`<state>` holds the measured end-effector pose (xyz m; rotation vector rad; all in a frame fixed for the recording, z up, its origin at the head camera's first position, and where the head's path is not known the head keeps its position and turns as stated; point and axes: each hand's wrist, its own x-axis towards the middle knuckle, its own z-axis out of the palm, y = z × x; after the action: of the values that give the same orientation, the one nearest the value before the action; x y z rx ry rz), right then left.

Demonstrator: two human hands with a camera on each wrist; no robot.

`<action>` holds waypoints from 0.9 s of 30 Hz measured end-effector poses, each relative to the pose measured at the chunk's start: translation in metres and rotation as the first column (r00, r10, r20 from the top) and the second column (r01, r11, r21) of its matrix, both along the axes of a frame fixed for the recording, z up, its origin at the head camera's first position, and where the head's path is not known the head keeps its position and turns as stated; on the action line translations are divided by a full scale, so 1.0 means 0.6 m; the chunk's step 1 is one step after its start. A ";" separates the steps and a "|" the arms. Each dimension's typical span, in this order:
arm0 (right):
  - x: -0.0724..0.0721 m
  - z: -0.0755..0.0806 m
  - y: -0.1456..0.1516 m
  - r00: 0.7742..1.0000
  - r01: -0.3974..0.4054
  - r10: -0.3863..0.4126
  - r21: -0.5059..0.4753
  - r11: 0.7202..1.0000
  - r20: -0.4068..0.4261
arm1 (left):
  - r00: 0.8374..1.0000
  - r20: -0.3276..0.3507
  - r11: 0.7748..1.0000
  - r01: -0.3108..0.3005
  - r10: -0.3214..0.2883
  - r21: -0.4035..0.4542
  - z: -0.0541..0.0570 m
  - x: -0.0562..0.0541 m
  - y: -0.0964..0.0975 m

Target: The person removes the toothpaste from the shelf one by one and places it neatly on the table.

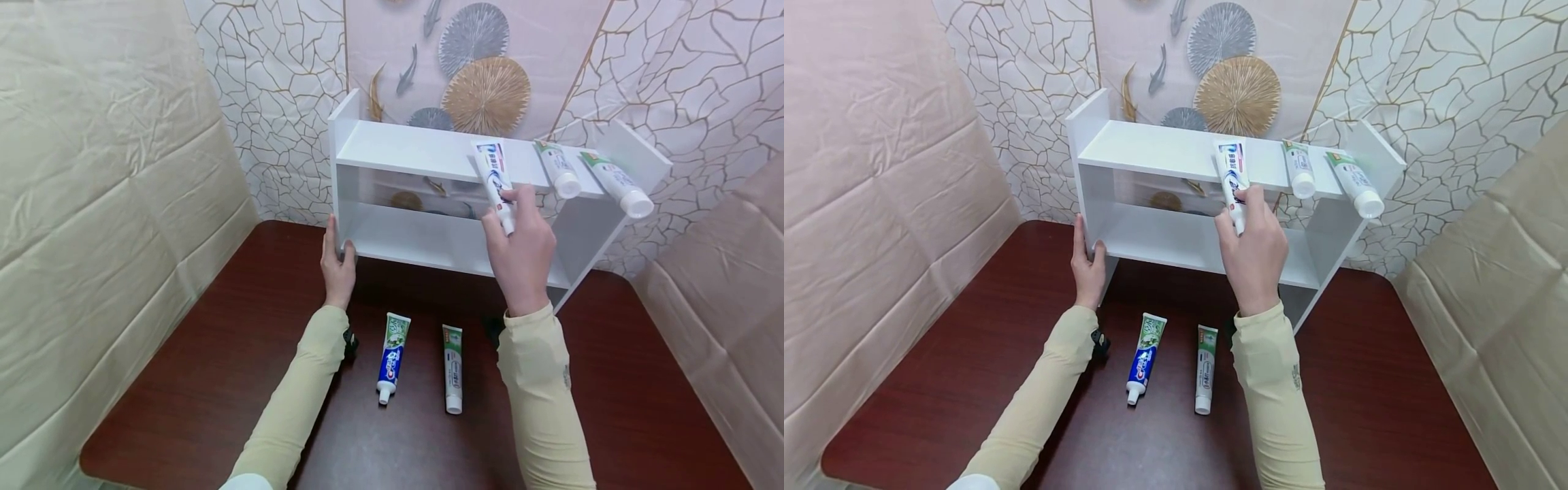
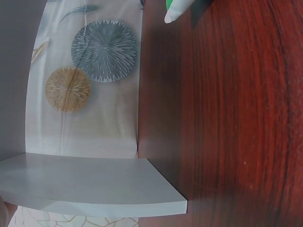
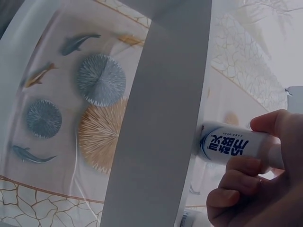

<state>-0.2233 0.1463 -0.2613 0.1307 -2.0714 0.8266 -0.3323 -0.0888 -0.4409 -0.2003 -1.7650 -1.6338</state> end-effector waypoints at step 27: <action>0.071 -0.042 0.031 0.997 -0.069 0.068 -0.073 0.995 -0.021 | 0.999 -0.022 0.999 -0.037 0.038 0.010 -0.001 0.000 0.006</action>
<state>-0.1807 0.1650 -0.2864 0.1691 -2.0258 0.9387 -0.3325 -0.0855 -0.4415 -0.1791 -1.7340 -1.6072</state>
